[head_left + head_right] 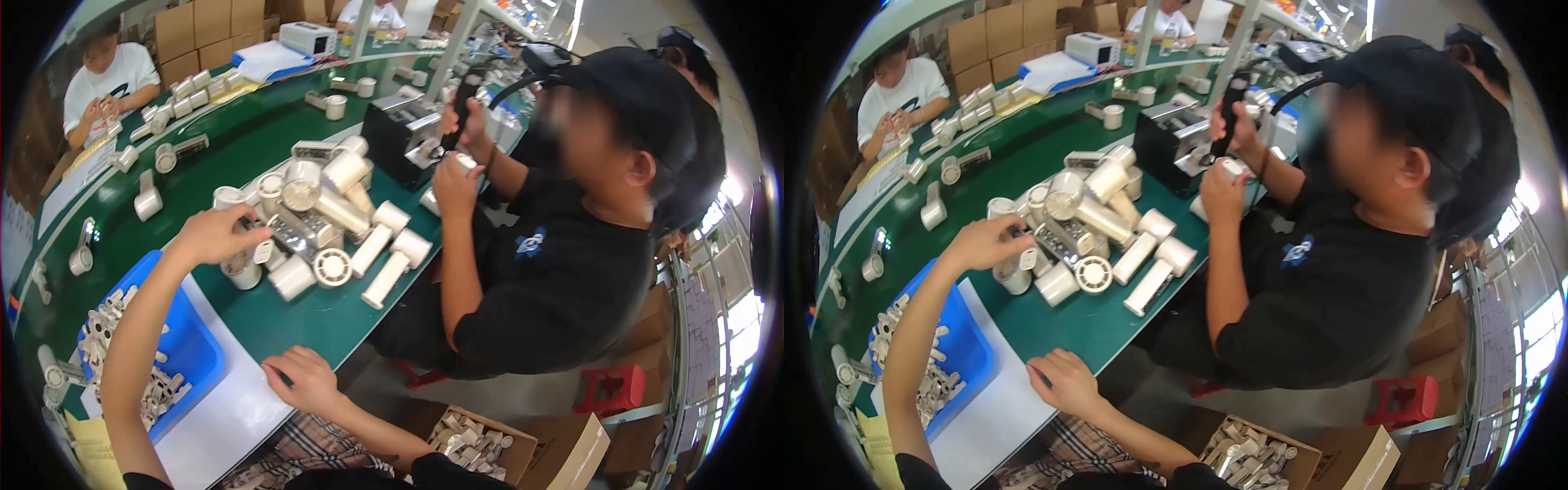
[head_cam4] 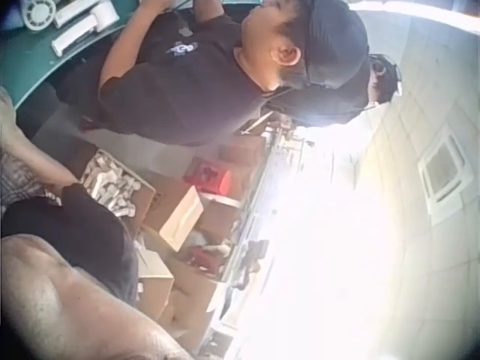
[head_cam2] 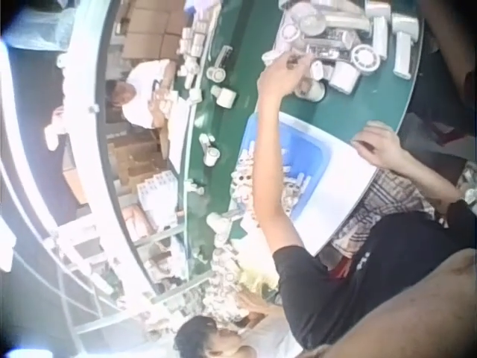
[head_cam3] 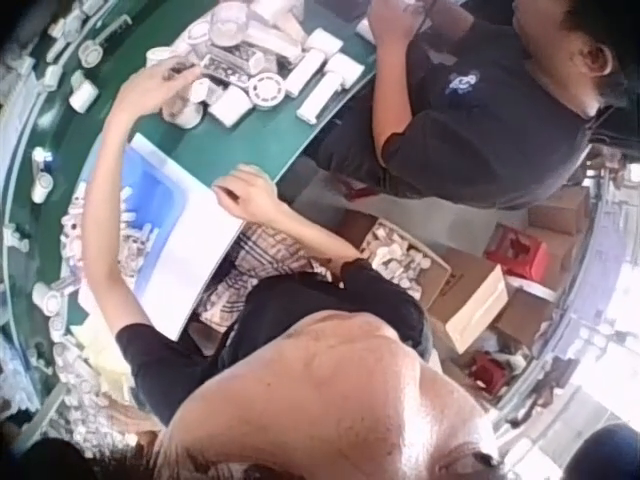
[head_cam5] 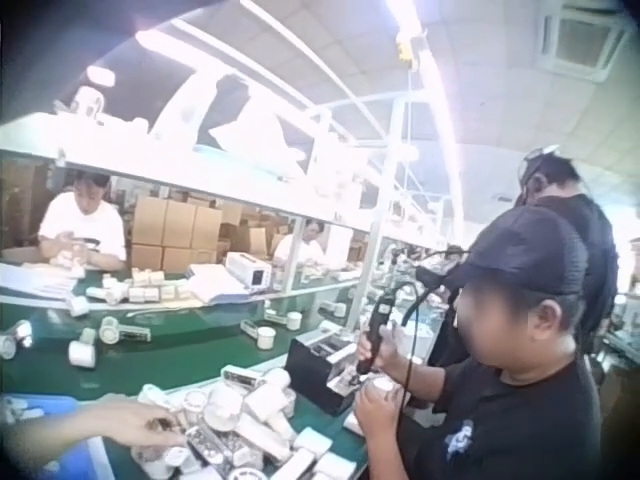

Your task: The person assembles small handheld fans by hand, inserting fan motor components into plastic fan housings on a factory production line.

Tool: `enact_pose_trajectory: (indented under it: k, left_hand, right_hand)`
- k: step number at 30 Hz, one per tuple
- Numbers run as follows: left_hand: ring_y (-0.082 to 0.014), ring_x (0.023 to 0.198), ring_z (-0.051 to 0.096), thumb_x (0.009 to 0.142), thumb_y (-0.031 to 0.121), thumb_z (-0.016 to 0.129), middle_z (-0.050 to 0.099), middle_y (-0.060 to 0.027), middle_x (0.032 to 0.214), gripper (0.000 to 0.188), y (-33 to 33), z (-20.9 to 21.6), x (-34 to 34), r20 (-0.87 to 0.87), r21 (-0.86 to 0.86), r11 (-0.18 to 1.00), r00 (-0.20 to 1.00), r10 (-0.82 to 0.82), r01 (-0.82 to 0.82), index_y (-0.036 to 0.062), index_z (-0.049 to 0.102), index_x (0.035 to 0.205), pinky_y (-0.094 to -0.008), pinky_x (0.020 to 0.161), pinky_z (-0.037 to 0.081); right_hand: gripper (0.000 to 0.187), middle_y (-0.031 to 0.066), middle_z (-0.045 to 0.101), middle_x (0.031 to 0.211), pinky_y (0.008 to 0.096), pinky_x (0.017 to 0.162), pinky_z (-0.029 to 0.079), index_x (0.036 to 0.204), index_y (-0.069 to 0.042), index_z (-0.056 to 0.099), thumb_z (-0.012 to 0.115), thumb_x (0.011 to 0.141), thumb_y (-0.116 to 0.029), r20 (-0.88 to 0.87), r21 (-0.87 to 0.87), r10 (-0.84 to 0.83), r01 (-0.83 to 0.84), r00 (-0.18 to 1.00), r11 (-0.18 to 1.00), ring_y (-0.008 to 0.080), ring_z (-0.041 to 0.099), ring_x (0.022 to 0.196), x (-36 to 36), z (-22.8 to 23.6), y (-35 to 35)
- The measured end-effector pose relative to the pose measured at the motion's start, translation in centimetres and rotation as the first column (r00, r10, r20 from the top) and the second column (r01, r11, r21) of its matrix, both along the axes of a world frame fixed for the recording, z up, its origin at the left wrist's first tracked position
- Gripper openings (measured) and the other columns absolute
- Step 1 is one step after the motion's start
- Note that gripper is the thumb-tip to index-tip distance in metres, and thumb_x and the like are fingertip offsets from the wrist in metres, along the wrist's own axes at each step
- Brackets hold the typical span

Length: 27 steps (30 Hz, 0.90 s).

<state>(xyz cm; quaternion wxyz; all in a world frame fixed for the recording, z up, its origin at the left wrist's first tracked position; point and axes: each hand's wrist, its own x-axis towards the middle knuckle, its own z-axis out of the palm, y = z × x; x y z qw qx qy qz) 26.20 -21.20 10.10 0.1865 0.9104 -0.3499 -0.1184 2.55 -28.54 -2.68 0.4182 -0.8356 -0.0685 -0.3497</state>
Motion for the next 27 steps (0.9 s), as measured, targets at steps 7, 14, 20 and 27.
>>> enact_pose_trajectory:
  k: [7, 14, 20, 27]
  left_hand:
    - [-0.0275, 0.061, 0.059, 0.088, 0.038, 0.072, 0.062, -0.0117, 0.072, 0.035, 2.4, 0.7, -3.1, 0.067, -0.312, 0.938, 0.981, 0.18, -0.151, 0.0084, 0.057, 0.101, -0.0385, 0.059, 0.045]
    - [-0.0329, 0.075, 0.064, 0.09, 0.014, 0.065, 0.065, -0.0124, 0.09, 0.031, 11.3, 4.0, -12.7, 0.145, -0.358, 0.934, 0.988, 0.049, 0.006, 0.0116, 0.055, 0.12, -0.0416, 0.068, 0.049]
    - [-0.0398, 0.09, 0.068, 0.088, 0.023, 0.07, 0.07, -0.0169, 0.108, 0.056, 21.7, 0.8, -22.9, -0.114, -0.237, 0.968, 0.992, 0.055, -0.081, 0.0166, 0.043, 0.137, -0.0447, 0.077, 0.053]
    - [-0.0355, 0.101, 0.064, 0.088, 0.025, 0.07, 0.068, -0.014, 0.109, 0.049, 25.6, -4.3, -27.8, -0.252, -0.121, 0.967, 0.949, 0.189, -0.224, 0.0127, 0.057, 0.133, -0.0442, 0.086, 0.051]
  right_hand:
    - [0.004, 0.0067, 0.061, 0.072, 0.0359, 0.065, 0.049, 0.084, -0.007, 0.069, 0.072, 0.081, -0.008, 0.019, 0.001, 0.06, -0.06, 0.998, 0.998, 0.0248, 0.06, 0.069, 0.2, -1.4, 0.4]
    - [0.008, 0.0079, 0.073, 0.092, 0.0298, 0.079, 0.054, 0.095, -0.001, 0.072, 0.07, 0.089, -0.005, -0.268, 0.373, 0.382, -0.27, 0.884, 0.888, 0.0156, 0.068, 0.085, 0.1, -0.8, -2.7]
    - [0.015, 0.0053, 0.071, 0.096, 0.0241, 0.075, 0.051, 0.104, 0.001, 0.069, 0.064, 0.097, -0.011, -0.229, 0.416, 0.546, -0.426, 0.806, 0.803, 0.009, 0.064, 0.083, 6.5, 4.7, -2.3]
    - [0.022, 0.0124, 0.068, 0.097, 0.0357, 0.076, 0.054, 0.109, -0.002, 0.07, 0.067, 0.088, -0.009, -0.363, -0.212, 0.542, -0.634, 0.758, 0.744, 0.0259, 0.068, 0.087, 14.3, 6.1, 7.2]
